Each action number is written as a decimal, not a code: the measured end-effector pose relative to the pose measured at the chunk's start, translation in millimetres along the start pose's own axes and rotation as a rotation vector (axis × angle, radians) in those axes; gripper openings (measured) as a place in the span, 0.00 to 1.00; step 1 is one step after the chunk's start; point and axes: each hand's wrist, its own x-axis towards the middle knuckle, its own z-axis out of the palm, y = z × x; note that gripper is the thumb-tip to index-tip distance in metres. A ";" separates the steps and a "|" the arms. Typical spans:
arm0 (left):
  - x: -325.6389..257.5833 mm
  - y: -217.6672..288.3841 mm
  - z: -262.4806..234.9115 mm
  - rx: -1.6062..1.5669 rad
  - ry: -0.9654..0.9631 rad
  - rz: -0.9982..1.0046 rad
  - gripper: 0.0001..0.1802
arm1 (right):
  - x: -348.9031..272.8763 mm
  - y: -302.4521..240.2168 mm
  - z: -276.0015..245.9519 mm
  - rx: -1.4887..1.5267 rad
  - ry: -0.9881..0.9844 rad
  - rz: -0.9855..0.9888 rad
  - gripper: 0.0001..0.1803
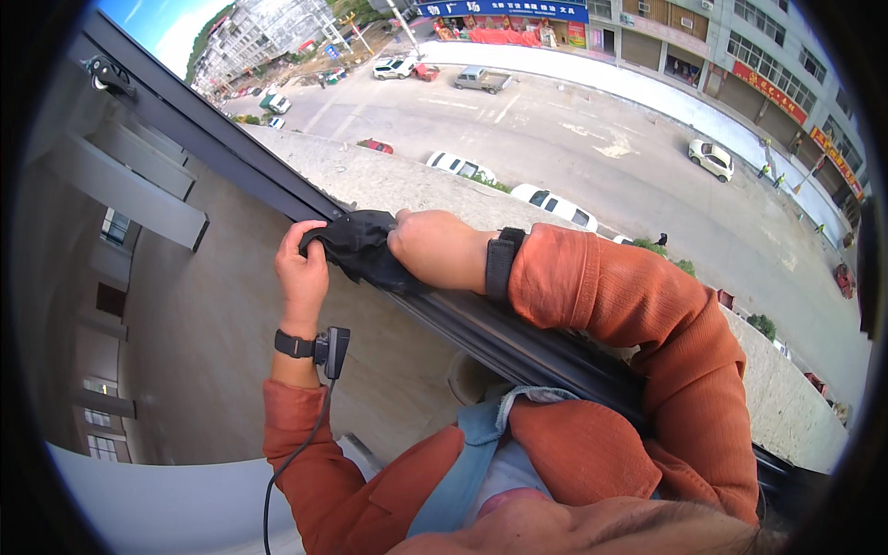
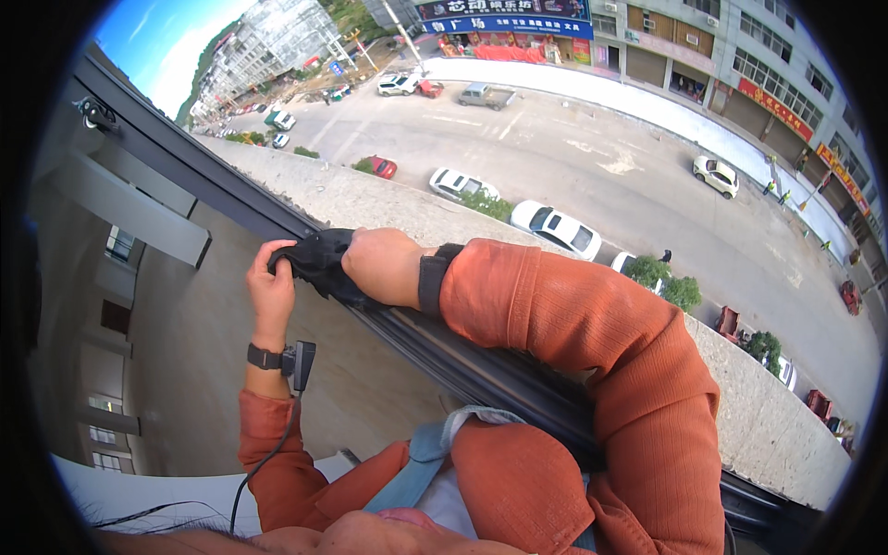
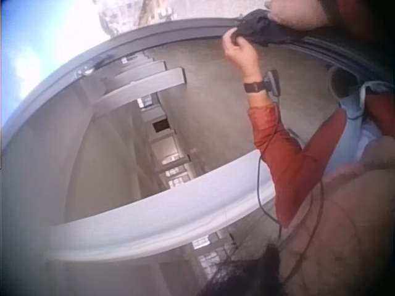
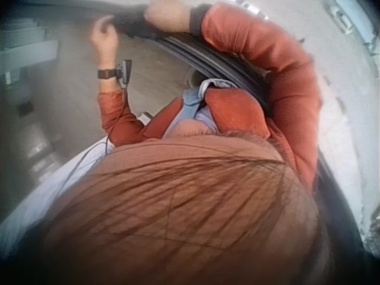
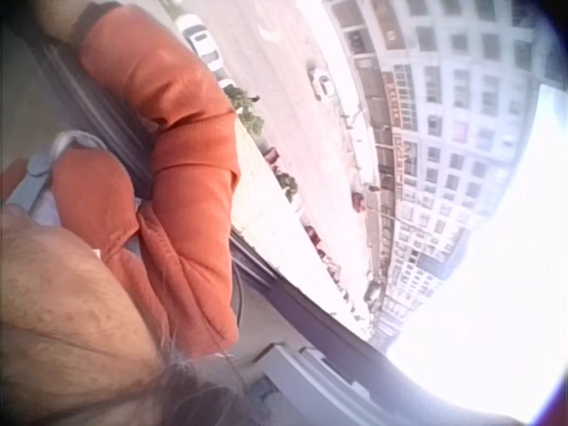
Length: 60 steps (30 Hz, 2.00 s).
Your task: The person installs a black rubber weatherstrip along a window frame using a screwdriver to press it into place. They repeatedly align and press the strip along the frame, occasionally adjusting their grip and repositioning the tool.
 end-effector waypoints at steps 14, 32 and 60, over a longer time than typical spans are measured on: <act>7.9 22.1 41.0 0.712 -0.355 0.173 0.05 | 51.5 11.7 19.7 -0.017 -0.006 0.034 0.09; 5.4 -9.9 42.9 0.180 -0.364 -0.170 0.15 | 74.1 3.0 44.2 -0.115 -0.047 0.116 0.08; 74.8 84.2 22.8 -0.414 -0.293 -0.188 0.18 | 46.7 30.7 -20.5 0.083 0.633 0.086 0.14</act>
